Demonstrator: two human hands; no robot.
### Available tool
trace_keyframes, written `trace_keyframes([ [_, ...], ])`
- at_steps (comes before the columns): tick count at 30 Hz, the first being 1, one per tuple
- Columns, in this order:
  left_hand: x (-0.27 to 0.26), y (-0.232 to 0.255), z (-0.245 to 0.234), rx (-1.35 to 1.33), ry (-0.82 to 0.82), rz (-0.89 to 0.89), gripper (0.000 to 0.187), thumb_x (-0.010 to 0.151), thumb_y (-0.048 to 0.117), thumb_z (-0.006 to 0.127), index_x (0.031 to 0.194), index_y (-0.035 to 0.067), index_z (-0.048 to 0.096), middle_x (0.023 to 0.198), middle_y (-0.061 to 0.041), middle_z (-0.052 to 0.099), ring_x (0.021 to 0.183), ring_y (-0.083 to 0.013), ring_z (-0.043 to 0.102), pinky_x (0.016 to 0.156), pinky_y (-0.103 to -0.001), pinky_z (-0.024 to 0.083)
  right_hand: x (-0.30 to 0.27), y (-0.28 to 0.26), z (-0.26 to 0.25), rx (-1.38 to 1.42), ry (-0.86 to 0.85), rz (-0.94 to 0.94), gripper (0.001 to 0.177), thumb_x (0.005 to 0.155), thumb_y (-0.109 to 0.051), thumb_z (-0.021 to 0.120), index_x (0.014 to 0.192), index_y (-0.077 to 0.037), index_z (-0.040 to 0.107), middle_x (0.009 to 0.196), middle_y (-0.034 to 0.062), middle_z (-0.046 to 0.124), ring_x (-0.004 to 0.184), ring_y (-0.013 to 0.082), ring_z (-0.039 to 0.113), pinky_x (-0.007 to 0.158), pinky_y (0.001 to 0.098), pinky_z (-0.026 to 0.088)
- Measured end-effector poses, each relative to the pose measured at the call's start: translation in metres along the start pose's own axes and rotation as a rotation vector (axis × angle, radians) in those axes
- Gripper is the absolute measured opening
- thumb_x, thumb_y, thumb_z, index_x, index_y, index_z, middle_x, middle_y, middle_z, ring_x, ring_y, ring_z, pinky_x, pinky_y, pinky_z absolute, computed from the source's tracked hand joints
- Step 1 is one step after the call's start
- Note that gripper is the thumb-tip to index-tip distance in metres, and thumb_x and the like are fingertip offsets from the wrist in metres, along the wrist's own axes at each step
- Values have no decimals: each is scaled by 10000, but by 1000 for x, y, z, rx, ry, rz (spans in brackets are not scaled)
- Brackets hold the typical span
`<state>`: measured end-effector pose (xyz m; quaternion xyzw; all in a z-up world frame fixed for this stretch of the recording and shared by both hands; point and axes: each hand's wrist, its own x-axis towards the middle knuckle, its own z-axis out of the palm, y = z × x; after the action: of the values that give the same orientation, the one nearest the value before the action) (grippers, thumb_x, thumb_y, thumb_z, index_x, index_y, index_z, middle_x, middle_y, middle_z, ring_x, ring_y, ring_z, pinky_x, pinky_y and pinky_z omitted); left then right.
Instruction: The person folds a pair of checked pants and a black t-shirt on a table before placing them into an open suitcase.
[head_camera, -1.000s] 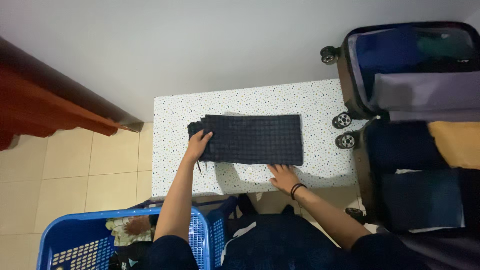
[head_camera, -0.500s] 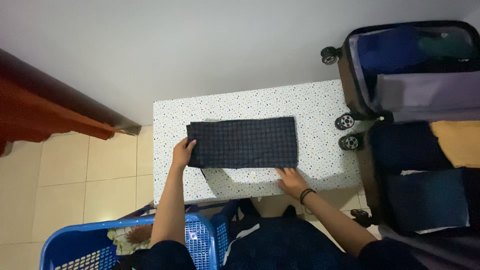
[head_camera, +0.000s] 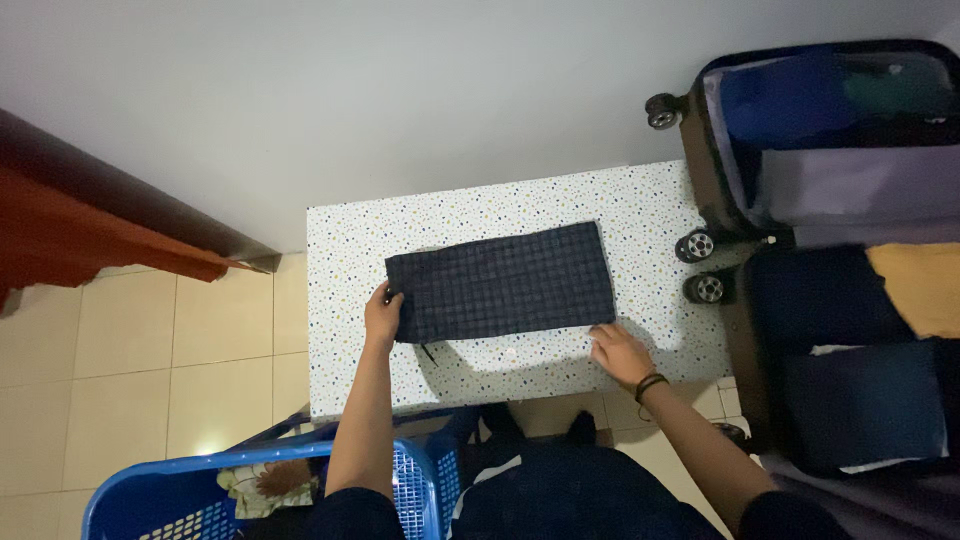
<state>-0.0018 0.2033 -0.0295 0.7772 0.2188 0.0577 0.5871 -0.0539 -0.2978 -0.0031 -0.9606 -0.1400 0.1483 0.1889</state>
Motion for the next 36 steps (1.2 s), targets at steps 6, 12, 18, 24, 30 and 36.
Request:
trace_keyframes([
  [6, -37, 69, 11, 551, 405, 478, 375, 867, 108, 708, 1236, 66, 660, 1173, -180, 685, 1135, -378, 590, 979, -505, 445, 30, -39, -13, 54, 244, -254, 254, 925, -212, 623, 1128, -80, 696, 1191, 95, 654, 1135, 301, 597, 995, 450, 473],
  [12, -67, 81, 78, 766, 32, 727, 364, 888, 160, 686, 1246, 105, 650, 1356, -114, 608, 1300, -319, 538, 1143, -599, 316, 102, -110, 7, 96, 154, -401, 455, 943, -126, 580, 1390, -44, 561, 1502, 148, 491, 1411, 347, 413, 1158, 473, 345],
  [18, -66, 40, 143, 917, -144, 655, 564, 978, 307, 559, 1499, 103, 495, 1600, -149, 408, 1507, -336, 321, 1207, -636, 171, 152, -135, 37, -53, 141, -449, 592, 971, -167, 550, 1514, 28, 415, 1653, 169, 311, 1557, 323, 231, 1265, 469, 220],
  [24, -37, 29, 125, 1044, -113, 675, 670, 991, 536, 484, 1548, 166, 444, 1637, -132, 338, 1523, -332, 264, 1199, -645, 141, 168, -122, 23, -227, 40, -415, 692, 989, -493, 494, 1571, -157, 329, 1665, 129, 212, 1537, 327, 154, 1232, 531, 115],
  [30, -16, 25, 95, 1060, 5, 606, 817, 943, 662, 503, 1563, 136, 426, 1664, -128, 311, 1544, -330, 257, 1225, -630, 152, 169, -80, 2, -235, 145, -301, 744, 978, -569, 487, 1598, -199, 308, 1688, 124, 197, 1552, 330, 148, 1252, 503, 120],
  [36, -11, 39, 87, 1180, 62, 387, 897, 902, 720, 510, 1568, 132, 389, 1672, -105, 255, 1545, -293, 207, 1183, -670, 143, 180, -48, -10, -361, 122, -151, 752, 977, -620, 444, 1586, -205, 295, 1681, 125, 176, 1549, 342, 113, 1240, 494, 109],
])
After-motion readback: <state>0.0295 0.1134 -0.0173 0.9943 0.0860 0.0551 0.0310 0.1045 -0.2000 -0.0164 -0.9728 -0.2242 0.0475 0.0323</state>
